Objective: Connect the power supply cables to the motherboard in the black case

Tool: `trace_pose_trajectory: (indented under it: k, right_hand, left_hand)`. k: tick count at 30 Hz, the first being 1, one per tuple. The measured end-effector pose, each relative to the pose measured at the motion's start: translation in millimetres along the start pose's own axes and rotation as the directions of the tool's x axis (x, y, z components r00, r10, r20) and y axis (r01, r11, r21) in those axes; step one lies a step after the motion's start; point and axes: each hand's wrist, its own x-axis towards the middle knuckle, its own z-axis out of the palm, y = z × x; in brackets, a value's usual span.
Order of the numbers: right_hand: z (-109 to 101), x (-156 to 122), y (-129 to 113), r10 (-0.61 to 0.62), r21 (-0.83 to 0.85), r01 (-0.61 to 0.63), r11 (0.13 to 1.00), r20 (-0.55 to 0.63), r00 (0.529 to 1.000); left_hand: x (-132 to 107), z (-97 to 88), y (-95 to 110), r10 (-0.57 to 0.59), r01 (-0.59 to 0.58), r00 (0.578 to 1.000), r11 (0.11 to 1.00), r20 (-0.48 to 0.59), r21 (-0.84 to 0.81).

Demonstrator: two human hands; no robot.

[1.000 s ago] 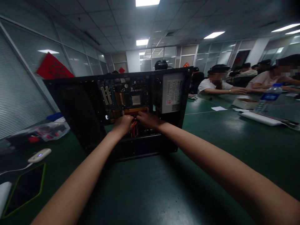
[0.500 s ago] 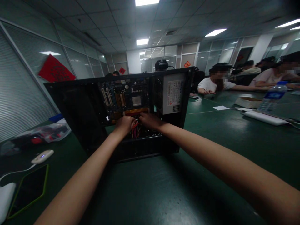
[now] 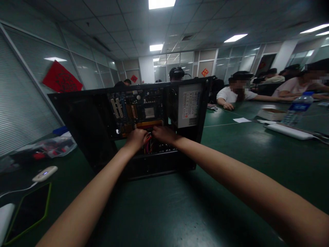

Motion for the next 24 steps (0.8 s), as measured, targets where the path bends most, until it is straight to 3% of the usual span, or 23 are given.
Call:
trace_pose_trajectory:
  k: [12,24]
  right_hand:
    - [-6.0,-0.3,-1.9,0.015,0.018,-0.015,1.000,0.042,0.999]
    - [-3.3,2.1,-1.6,0.119,0.134,-0.124,0.983,0.040,0.992]
  left_hand:
    - [8.3,9.4,-4.7,0.039,-0.039,0.999,0.999,0.012,0.005]
    - [2.5,7.9,-9.1,0.050,-0.052,0.998,0.996,-0.032,-0.074]
